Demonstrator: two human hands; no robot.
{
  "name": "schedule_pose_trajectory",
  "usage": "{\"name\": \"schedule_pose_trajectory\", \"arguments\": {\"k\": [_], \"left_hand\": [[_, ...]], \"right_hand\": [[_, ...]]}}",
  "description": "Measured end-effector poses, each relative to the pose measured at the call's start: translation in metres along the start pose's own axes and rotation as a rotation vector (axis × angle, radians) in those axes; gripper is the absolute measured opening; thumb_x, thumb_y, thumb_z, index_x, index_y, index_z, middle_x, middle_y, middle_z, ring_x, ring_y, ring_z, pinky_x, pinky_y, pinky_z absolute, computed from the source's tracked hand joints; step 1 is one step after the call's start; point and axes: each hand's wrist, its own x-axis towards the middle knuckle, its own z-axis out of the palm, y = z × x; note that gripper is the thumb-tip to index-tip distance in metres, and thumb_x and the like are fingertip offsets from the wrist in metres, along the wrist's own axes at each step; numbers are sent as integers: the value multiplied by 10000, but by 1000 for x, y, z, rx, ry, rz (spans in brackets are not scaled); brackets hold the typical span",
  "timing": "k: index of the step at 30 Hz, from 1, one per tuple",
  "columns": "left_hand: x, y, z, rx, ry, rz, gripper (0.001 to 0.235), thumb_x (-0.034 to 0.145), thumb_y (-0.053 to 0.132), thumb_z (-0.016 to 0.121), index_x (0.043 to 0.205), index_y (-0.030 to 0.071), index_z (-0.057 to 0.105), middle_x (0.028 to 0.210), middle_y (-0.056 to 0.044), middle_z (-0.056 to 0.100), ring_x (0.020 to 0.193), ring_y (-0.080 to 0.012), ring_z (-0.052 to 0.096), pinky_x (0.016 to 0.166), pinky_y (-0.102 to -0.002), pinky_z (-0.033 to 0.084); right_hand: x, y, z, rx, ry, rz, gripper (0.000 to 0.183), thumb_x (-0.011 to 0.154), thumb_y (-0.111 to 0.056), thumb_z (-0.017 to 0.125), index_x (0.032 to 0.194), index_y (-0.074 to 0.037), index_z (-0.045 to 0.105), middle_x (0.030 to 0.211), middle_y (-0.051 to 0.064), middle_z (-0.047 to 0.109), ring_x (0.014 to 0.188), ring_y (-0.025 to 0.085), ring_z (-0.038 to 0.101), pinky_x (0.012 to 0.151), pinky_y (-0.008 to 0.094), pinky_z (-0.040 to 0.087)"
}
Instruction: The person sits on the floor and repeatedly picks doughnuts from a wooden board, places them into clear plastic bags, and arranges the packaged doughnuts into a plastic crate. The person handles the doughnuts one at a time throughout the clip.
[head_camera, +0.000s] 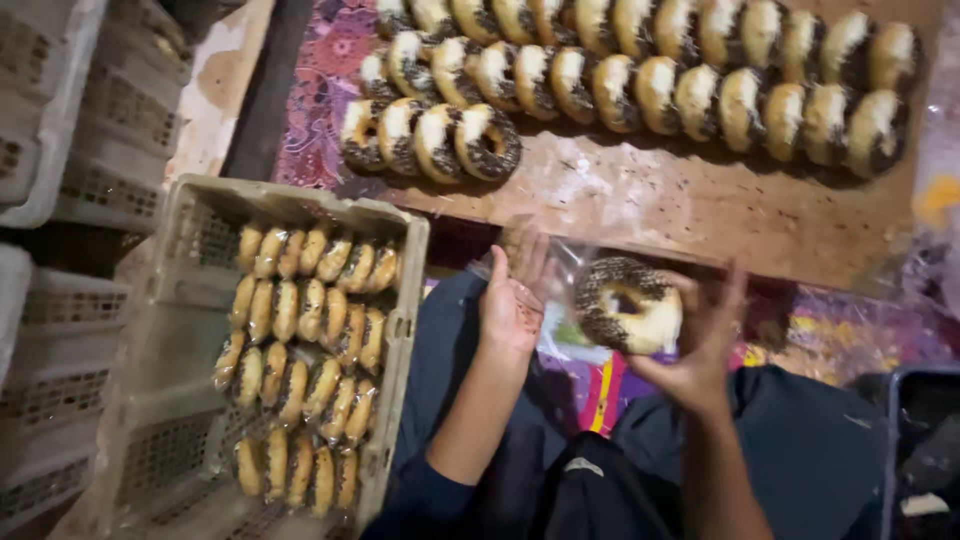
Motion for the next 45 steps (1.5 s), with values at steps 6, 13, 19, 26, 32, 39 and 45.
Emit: {"name": "schedule_pose_trajectory", "arguments": {"k": [6,13,19,26,32,39,45], "left_hand": [[-43,-57,51,209,109,-82,464,986,376,582,1354,94,588,1291,-73,669,1165,-216,660,887,-323,617],[-51,-93,45,95,128,-224,290,915,213,722,1129,22,682,1032,-112,749,890,-215,741,763,-315,620],[-47,-85,25,140,74,-253,387,949,244,704,1215,-33,657,1079,-153,755,923,-250,765,795,-317,625],[-69,-85,-22,685,9,-176,546,1054,382,677,1519,214,444,1135,-211,688,966,-284,688,829,-378,553],[-116,-117,-58,923,-277,263,261,1134,260,673,1250,33,727,1215,-143,770,1095,-191,735,942,-318,606],[-140,-121,-13,1442,-543,191,283,1031,381,582,1134,168,738,863,-38,812,815,-164,774,783,-347,635],[-159,-123,-32,1869,-832,127,397,1029,414,563,1400,274,563,1170,71,753,1171,-264,678,983,-511,515]], "right_hand": [[-4,-38,15,-147,159,199,1338,690,58,826,1697,-177,-24,1560,284,483,1374,347,595,1092,462,559],[-5,-74,0,-673,8,-24,1445,676,-152,973,1637,-67,-102,1443,162,666,1511,367,445,1236,640,-8],[-31,-70,-15,-554,162,75,1051,857,-45,840,1678,-53,183,1407,162,678,1275,271,701,1373,520,104],[-52,-68,-47,-737,-205,-166,133,1060,-13,681,1171,-80,710,1142,126,755,1099,235,735,961,341,572],[-98,-50,-28,-487,-165,152,82,1121,-45,662,1148,-39,739,1143,136,743,1063,224,715,925,343,573],[-171,65,62,-154,-395,664,108,1126,-85,637,1170,-36,724,1168,140,717,1089,239,686,951,361,566],[-175,99,78,-63,-288,834,139,1130,-119,616,1188,-35,710,1189,144,695,1110,252,660,973,376,560]]}}
